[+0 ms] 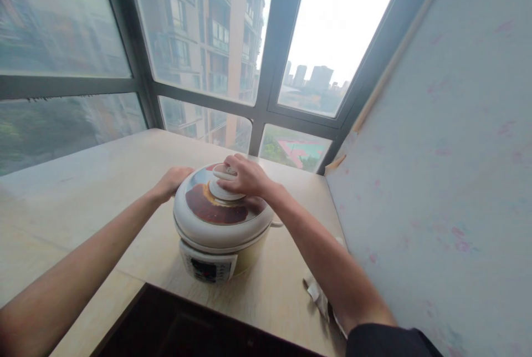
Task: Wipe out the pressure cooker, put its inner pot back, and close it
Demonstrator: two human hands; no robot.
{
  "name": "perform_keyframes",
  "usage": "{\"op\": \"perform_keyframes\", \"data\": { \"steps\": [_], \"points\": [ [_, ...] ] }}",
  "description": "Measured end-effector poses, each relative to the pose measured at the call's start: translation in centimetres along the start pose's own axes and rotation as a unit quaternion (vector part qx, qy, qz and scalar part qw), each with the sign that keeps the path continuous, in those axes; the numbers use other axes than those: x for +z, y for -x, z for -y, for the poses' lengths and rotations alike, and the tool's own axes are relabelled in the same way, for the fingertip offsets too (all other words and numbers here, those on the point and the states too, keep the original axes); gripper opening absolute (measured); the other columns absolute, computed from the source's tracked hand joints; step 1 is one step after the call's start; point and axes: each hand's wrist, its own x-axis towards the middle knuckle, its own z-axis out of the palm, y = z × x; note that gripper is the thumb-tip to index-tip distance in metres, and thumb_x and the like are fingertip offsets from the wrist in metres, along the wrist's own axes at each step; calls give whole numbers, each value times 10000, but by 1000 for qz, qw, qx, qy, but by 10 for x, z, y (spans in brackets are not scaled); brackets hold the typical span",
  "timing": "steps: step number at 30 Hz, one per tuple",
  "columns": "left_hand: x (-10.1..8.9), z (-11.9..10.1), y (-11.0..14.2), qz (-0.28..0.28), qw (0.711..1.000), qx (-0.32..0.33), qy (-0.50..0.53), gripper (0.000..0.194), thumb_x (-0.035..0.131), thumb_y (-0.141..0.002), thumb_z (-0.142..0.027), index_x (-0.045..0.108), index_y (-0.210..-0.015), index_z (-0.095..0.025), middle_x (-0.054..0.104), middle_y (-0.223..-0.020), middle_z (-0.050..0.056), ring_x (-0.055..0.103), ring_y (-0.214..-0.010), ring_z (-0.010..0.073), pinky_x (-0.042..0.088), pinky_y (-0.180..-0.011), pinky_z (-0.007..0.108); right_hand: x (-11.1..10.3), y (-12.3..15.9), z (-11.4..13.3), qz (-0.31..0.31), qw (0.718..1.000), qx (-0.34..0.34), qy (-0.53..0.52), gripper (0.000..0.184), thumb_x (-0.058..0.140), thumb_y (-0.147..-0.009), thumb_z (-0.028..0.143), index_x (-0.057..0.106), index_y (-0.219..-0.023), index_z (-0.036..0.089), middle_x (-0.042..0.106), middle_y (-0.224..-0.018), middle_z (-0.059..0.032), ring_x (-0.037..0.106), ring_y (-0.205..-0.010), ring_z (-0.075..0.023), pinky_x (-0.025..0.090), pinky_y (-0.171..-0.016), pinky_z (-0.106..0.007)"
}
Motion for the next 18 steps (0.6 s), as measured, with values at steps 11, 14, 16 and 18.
{"op": "perform_keyframes", "data": {
  "steps": [11, 14, 16, 18],
  "points": [
    [2, 9, -9, 5, 999, -41, 31, 214, 579, -702, -362, 537, -571, -198, 642, -641, 74, 613, -688, 223, 411, -599, 275, -10, -4, -7, 35, 997, -29, -60, 388, 742, -854, 427, 616, -1120, 175, 607, -1070, -43, 567, -937, -190, 411, -858, -287],
    [3, 10, -8, -2, 998, -45, 35, 232, 555, -730, -379, 557, -597, -188, 642, -680, 82, 575, -661, 201, 389, -581, 270, -14, -5, -5, 54, 997, -34, -50, 418, 761, -864, 429, 629, -1158, 163, 626, -1093, -60, 576, -958, -199, 410, -861, -290],
    [4, 12, -7, -5, 998, -48, 38, 257, 523, -754, -394, 575, -621, -182, 622, -682, 79, 531, -622, 183, 368, -559, 269, -15, -4, -4, 53, 997, -37, -44, 407, 762, -875, 421, 638, -1156, 154, 632, -1091, -64, 579, -956, -199, 414, -857, -289],
    [5, 14, -6, -3, 998, -54, 41, 269, 507, -756, -406, 566, -618, -182, 594, -659, 73, 488, -577, 171, 346, -532, 272, -16, -4, -4, 46, 997, -42, -36, 399, 762, -889, 423, 653, -1161, 153, 638, -1087, -66, 584, -959, -202, 424, -865, -293]
  ]
}}
